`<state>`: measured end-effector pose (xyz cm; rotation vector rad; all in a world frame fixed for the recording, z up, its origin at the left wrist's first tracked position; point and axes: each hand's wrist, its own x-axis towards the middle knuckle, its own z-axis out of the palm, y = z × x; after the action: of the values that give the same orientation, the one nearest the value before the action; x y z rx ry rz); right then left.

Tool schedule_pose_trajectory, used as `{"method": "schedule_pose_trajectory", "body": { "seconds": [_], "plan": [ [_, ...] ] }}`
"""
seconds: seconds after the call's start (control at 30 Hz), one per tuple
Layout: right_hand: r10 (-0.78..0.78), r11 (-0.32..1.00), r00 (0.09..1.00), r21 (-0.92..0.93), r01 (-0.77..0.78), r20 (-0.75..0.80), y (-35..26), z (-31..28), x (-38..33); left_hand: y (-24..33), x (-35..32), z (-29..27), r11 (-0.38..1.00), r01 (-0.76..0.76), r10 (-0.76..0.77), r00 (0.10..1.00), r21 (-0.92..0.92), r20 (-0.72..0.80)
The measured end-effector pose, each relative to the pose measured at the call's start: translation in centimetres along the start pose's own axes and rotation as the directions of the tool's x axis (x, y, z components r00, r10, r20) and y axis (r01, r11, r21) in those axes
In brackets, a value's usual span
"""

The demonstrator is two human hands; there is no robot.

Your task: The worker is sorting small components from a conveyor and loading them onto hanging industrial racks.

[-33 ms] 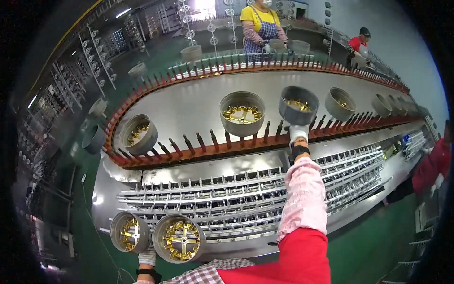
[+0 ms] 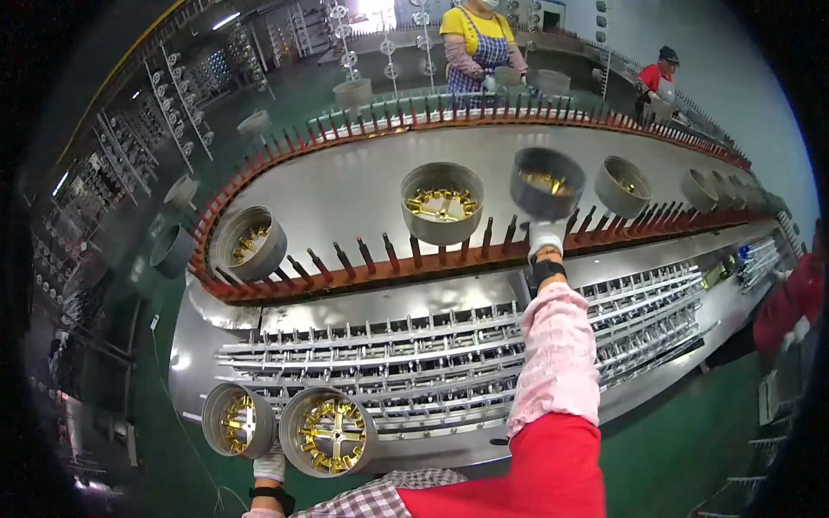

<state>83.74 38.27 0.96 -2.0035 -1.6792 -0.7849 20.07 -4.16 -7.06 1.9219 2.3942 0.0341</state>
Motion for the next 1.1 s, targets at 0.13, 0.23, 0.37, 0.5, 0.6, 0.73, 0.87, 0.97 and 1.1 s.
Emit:
{"method": "schedule_pose_trajectory", "body": {
  "seconds": [0.13,0.23,0.37,0.5,0.6,0.73,0.87,0.97,1.1],
  "plan": [
    [-0.055,0.995,0.997,0.085,0.059,-0.047,-1.6,-10.0,2.4,0.7,-0.3,-0.9,0.998,0.052,-0.052,0.998,-0.03,-0.027],
    [-0.195,0.939,0.98,0.281,0.198,-0.039,-3.4,-18.2,0.0,-4.2,0.5,3.9,0.703,-0.13,0.419,0.87,0.7,-0.259],
    [-0.278,0.953,0.947,0.167,0.252,0.159,-4.5,-23.2,-10.5,-1.7,1.7,3.1,0.748,-0.11,0.389,0.872,0.655,-0.297],
    [-0.183,0.859,0.961,0.509,0.054,0.207,-4.3,-21.9,-24.3,-2.3,2.6,4.8,0.894,-0.16,0.256,0.948,0.419,-0.186],
    [-0.192,0.584,0.956,0.809,-0.07,0.222,-6.8,-24.4,-27.9,0.3,2.2,1.7,0.896,-0.245,0.381,0.853,0.369,-0.357],
    [-0.284,0.573,0.941,0.82,0.014,0.183,-9.4,-22.1,-31.5,-0.1,1.8,0.3,0.934,-0.198,0.239,0.965,0.296,-0.108],
    [-0.465,0.749,0.853,0.619,0.237,0.235,-9.5,-21.0,-33.9,4.5,0.6,-5.6,0.965,-0.216,0.219,0.976,0.151,-0.005],
    [-0.497,0.798,0.805,0.534,0.279,0.323,-10.3,-21.0,-34.1,4.5,0.8,-5.5,0.933,-0.168,0.154,0.986,0.319,0.068],
    [-0.355,0.917,0.749,0.366,0.16,0.559,-10.8,-20.0,-34.1,5.4,1.1,-5.8,0.925,-0.218,0.234,0.972,0.312,-0.015]
  ]
}}
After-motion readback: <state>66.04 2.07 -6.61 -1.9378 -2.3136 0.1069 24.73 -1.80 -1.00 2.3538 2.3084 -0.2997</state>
